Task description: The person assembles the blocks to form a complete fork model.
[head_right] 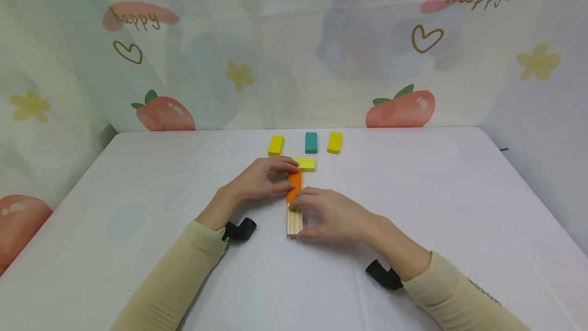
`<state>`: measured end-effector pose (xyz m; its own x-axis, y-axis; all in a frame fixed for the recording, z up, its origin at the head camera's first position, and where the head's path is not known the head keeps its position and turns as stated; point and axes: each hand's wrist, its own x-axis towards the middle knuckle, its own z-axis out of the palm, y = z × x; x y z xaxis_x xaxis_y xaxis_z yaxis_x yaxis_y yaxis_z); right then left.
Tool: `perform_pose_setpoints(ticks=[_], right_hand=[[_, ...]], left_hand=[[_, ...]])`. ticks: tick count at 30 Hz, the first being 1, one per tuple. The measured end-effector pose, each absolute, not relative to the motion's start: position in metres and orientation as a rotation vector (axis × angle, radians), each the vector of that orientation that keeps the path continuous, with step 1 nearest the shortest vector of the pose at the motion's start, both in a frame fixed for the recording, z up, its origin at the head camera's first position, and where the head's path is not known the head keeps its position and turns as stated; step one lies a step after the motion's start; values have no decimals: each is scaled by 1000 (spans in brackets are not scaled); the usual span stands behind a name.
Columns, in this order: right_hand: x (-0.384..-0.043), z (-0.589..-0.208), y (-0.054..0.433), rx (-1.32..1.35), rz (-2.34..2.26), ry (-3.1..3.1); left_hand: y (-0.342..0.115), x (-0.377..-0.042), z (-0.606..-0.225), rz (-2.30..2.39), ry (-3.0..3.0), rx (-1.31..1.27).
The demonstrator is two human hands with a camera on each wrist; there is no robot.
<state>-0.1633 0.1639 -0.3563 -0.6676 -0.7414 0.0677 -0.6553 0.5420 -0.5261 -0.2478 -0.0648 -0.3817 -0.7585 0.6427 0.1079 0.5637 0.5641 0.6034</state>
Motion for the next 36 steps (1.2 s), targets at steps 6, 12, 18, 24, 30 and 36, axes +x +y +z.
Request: perform_pose_setpoints(ticks=[6, 12, 18, 24, 30, 36], right_hand=[[-162, -358, 164, -1187, -789, 2595], [-160, -360, 163, -1179, -777, 2587], [-159, -361, 161, -1137, -735, 2578], [-159, -360, 160, -1138, -696, 2584], [-158, -358, 160, -1150, -680, 2588], [-158, -357, 162, -1183, -682, 2639]], left_hand=[[-65, -246, -382, 963, 2659, 1025], [-64, -245, -382, 948, 2661, 1019], [-65, -246, -382, 948, 2666, 1019], [-65, -246, -381, 955, 2664, 1018], [-64, -247, -380, 955, 2662, 1000], [-65, -247, -380, 956, 2661, 1011]])
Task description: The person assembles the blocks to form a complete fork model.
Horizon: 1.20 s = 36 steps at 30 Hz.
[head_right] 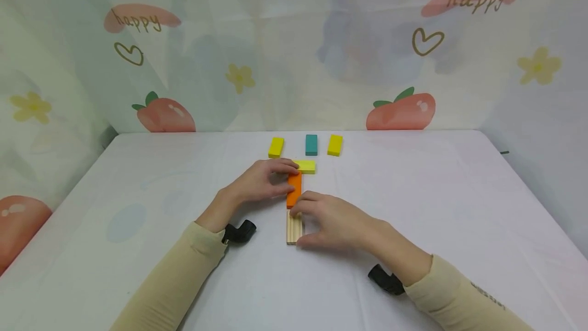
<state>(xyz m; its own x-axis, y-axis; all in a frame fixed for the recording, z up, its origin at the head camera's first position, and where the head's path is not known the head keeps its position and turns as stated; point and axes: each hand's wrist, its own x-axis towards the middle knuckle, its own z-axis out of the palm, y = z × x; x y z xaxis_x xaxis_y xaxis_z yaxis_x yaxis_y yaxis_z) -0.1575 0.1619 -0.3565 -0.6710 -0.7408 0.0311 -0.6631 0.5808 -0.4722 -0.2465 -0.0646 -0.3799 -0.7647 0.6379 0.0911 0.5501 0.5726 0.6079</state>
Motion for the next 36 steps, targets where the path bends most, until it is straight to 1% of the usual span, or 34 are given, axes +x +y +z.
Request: perform_pose_setpoints(ticks=[14, 36], right_hand=[[-157, -356, 165, -1224, -642, 2664], [-160, -356, 163, -1212, -597, 2691]], left_hand=[[-64, -247, -380, 947, 2667, 1010], [-65, -248, -381, 947, 2663, 1015]])
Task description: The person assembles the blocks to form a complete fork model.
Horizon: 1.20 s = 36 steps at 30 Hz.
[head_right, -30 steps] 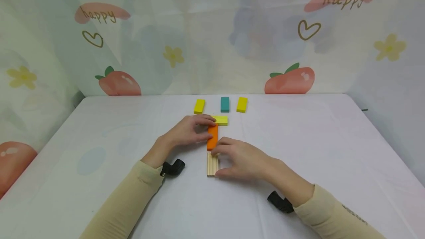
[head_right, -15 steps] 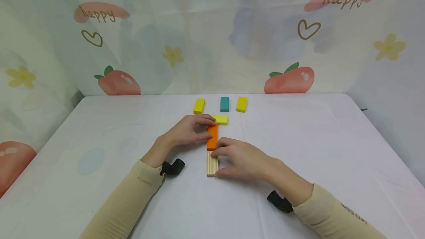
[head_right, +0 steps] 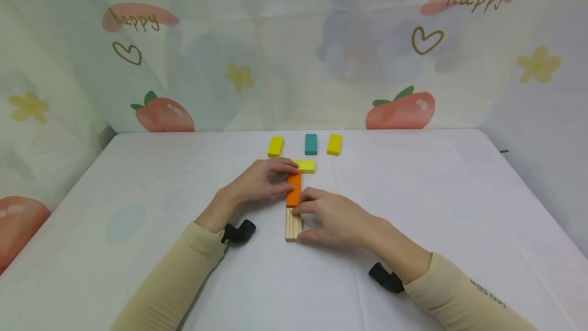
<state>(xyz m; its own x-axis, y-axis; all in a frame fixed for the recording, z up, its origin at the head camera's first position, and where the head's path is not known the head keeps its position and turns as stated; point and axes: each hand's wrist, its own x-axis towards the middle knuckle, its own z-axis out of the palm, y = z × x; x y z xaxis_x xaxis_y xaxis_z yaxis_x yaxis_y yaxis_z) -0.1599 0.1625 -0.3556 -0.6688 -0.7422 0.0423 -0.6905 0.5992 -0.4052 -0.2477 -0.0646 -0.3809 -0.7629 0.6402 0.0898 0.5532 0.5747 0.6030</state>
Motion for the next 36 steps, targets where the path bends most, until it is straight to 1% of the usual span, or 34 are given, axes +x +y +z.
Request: perform_pose_setpoints(ticks=[20, 36], right_hand=[[-162, -355, 160, -1171, -573, 2716], [-161, -355, 159, -1217, -553, 2721]], left_hand=[[-66, -247, -381, 966, 2661, 1034], [-63, -246, -382, 949, 2675, 964]])
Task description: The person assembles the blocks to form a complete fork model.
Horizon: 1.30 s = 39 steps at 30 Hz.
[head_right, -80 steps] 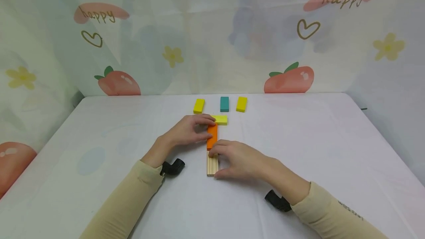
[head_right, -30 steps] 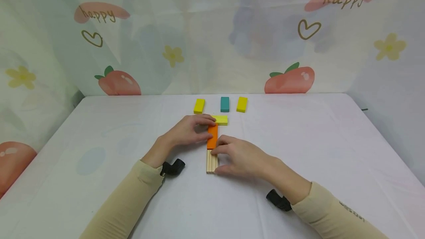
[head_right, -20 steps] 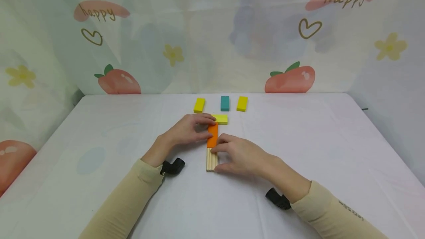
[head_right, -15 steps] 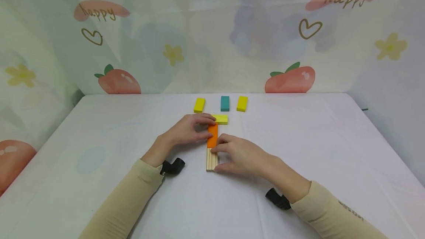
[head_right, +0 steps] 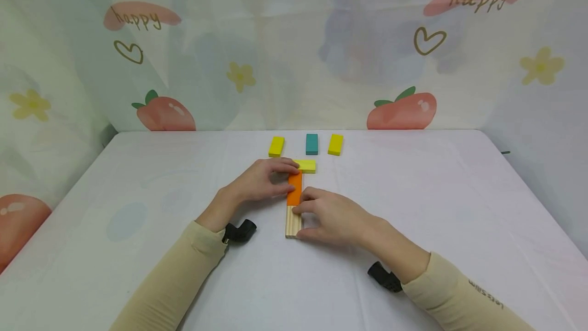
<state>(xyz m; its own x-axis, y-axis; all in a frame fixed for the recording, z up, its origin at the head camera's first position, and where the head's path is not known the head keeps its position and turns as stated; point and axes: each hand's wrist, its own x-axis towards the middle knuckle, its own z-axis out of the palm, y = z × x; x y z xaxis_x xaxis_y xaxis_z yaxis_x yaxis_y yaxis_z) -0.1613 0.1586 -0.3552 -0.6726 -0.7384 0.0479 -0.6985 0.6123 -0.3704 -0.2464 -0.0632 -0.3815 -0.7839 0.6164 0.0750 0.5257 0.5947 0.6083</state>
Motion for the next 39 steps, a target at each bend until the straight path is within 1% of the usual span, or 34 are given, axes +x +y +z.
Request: perform_pose_setpoints(ticks=[18, 39], right_hand=[[-160, -356, 158, -1236, -555, 2732], [-159, -353, 159, -1168, -505, 2737]], left_hand=[[-65, -245, -380, 937, 2681, 993], [-63, -246, -380, 917, 2692, 1008]])
